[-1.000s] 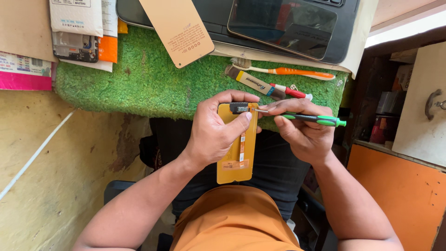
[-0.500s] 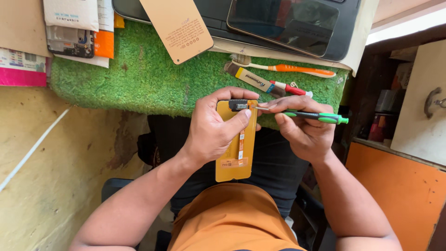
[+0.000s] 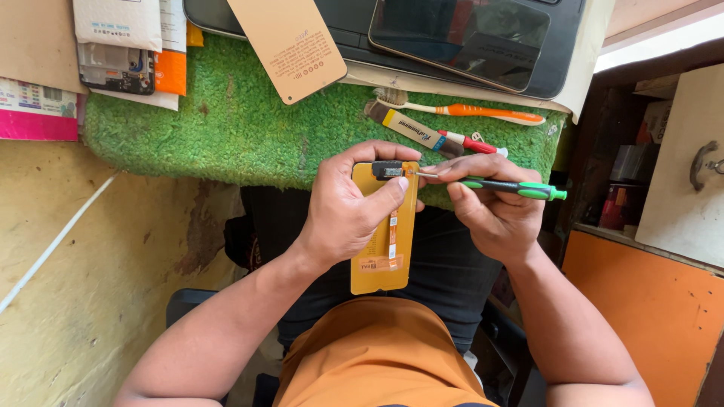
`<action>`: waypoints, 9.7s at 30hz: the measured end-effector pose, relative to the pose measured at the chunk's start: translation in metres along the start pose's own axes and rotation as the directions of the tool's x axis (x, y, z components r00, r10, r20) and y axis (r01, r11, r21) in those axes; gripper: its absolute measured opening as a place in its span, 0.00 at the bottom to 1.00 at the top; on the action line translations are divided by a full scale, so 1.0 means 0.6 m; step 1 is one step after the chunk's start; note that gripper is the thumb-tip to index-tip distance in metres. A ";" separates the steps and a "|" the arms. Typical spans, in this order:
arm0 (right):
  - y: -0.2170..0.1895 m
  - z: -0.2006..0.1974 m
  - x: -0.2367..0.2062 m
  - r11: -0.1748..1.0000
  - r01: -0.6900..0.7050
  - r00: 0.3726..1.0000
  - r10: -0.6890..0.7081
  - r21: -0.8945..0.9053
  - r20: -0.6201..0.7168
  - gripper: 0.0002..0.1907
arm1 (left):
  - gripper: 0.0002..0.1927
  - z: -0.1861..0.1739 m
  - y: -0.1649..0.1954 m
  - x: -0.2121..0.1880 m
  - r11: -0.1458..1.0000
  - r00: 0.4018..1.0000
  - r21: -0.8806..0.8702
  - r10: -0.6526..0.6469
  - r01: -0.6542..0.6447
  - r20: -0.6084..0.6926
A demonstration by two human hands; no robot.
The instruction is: The person holds a yellow replacement phone display and works on its flex-cable connector at the edge, prying and pressing the small connector component with a screwdriver and fingers. They then apply material from a small tube to the connector area, scrub it with a toothbrush, and continue pressing and adjusting the connector by hand.
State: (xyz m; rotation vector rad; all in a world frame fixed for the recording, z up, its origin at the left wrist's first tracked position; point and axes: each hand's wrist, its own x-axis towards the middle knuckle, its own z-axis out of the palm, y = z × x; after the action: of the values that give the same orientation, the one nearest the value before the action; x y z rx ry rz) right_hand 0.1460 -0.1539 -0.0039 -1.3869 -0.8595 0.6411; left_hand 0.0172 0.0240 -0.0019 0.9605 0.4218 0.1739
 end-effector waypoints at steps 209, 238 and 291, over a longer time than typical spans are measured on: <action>-0.024 0.043 0.035 0.448 0.498 0.867 -0.287 -0.742 0.408 0.20 | 0.22 -0.015 -0.039 0.012 0.945 0.961 -0.176 0.274 -0.274 -0.028; -0.032 0.046 0.037 0.536 0.457 0.890 -0.282 -0.710 0.360 0.18 | 0.18 -0.010 -0.040 0.008 0.943 0.956 -0.157 0.291 -0.292 -0.031; -0.027 -0.033 0.023 0.412 0.153 0.918 -0.395 -0.898 -0.025 0.12 | 0.20 -0.008 -0.047 -0.001 0.847 0.852 -0.129 0.491 -0.516 -0.180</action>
State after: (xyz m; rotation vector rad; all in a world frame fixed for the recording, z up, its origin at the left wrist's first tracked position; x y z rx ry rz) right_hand 0.1685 -0.1558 0.0146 -2.1339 -1.2784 -0.3627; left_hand 0.0138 0.0114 -0.0273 0.8731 0.2666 0.7538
